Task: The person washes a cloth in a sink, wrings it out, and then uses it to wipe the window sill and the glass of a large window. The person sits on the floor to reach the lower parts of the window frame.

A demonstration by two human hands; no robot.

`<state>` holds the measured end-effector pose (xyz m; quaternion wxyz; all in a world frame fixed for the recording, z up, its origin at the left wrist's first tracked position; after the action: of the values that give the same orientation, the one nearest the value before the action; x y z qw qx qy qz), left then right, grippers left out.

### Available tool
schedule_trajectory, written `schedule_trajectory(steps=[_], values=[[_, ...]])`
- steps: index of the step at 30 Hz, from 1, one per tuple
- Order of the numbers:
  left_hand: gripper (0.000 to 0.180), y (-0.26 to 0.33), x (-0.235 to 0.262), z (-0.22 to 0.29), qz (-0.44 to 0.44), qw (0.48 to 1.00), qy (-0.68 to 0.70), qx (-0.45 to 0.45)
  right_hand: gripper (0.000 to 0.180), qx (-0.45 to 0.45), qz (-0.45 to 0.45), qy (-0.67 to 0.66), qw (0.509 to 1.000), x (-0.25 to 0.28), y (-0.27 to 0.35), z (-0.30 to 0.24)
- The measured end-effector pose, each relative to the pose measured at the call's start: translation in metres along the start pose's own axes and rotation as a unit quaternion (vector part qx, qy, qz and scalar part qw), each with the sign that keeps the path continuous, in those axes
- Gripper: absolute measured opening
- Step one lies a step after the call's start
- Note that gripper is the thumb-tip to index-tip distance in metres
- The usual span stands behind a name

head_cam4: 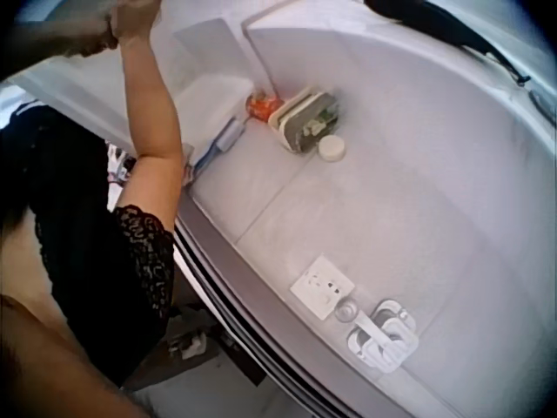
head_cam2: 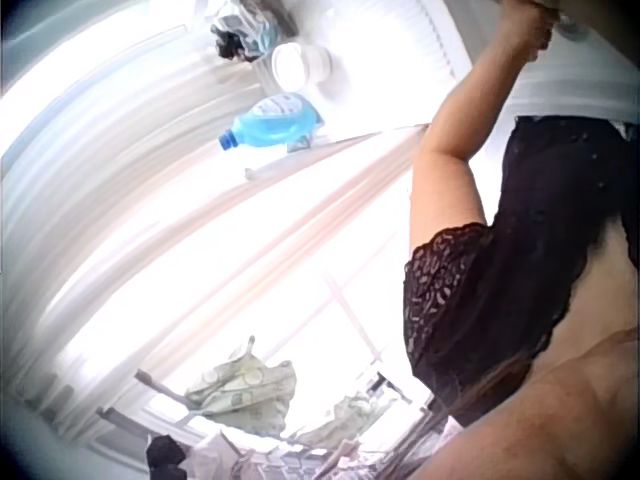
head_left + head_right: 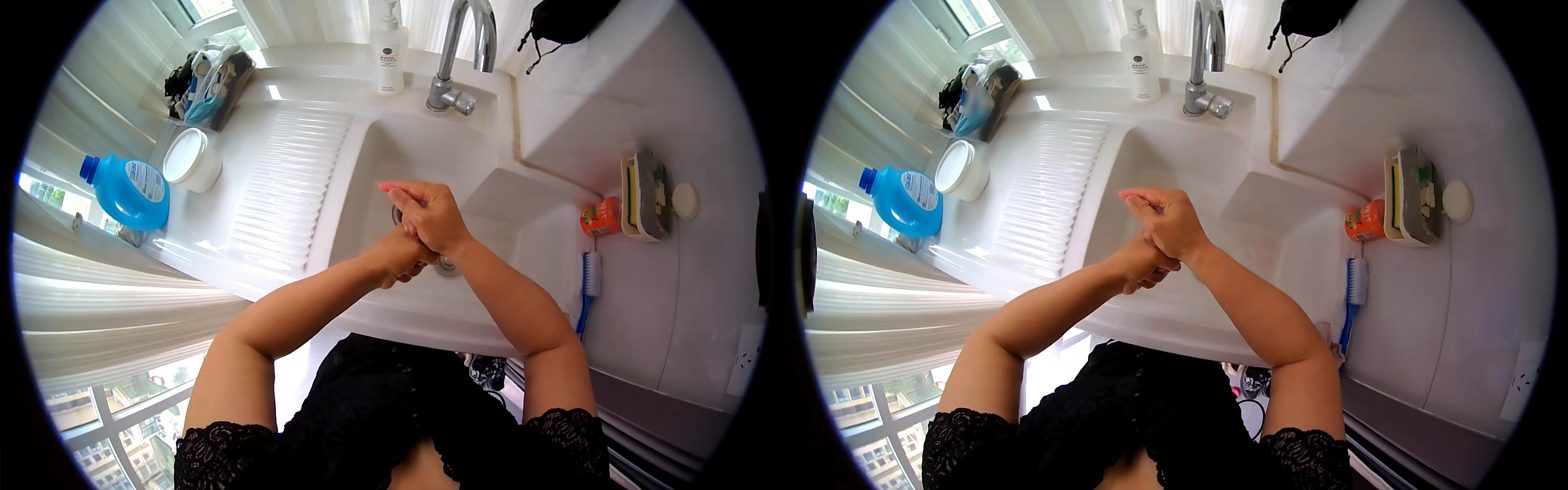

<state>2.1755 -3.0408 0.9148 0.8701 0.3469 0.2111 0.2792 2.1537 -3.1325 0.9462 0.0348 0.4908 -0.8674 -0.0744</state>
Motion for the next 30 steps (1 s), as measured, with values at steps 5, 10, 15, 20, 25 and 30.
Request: schedule_trajectory(steps=[5, 10, 15, 20, 25, 30], values=[[0.025, -0.020, -0.002, -0.025, 0.092, 0.995, 0.001, -0.031, 0.026, -0.032, 0.003, 0.011, 0.999, 0.002, -0.009, 0.031], [0.020, -0.037, 0.003, -0.054, 0.151, 0.987, -0.032, -0.052, 0.024, -0.057, -0.026, 0.007, 0.998, -0.005, -0.011, 0.053], [0.024, -0.029, 0.009, -0.059, 0.202, 0.976, -0.023, -0.081, 0.024, -0.082, -0.040, 0.010, 0.996, -0.012, -0.014, 0.071], [0.085, 0.001, 0.023, -0.033, 0.222, 0.969, -0.069, -0.081, 0.036, -0.079, -0.033, -0.057, 0.995, 0.009, -0.023, 0.077], [0.086, 0.054, 0.041, -0.025, 0.196, 0.964, 0.075, -0.163, 0.054, -0.237, -0.171, -0.161, 0.943, 0.030, -0.007, 0.074], [0.069, 0.094, 0.075, -0.058, 0.164, 0.908, 0.202, -0.330, 0.066, -0.110, -0.234, -0.134, 0.957, -0.019, 0.028, 0.010]])
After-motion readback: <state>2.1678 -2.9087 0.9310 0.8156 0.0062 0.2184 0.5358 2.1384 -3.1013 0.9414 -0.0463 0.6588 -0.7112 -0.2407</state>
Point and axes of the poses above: each hand's wrist, its own y-axis away from the middle knuckle, its own x-axis out of the back of the hand, z = x × y, the point moved 3 cm from there along -y, towards the middle knuckle, and after that the axes turned 14 degrees about z, right-handed, at the moved point
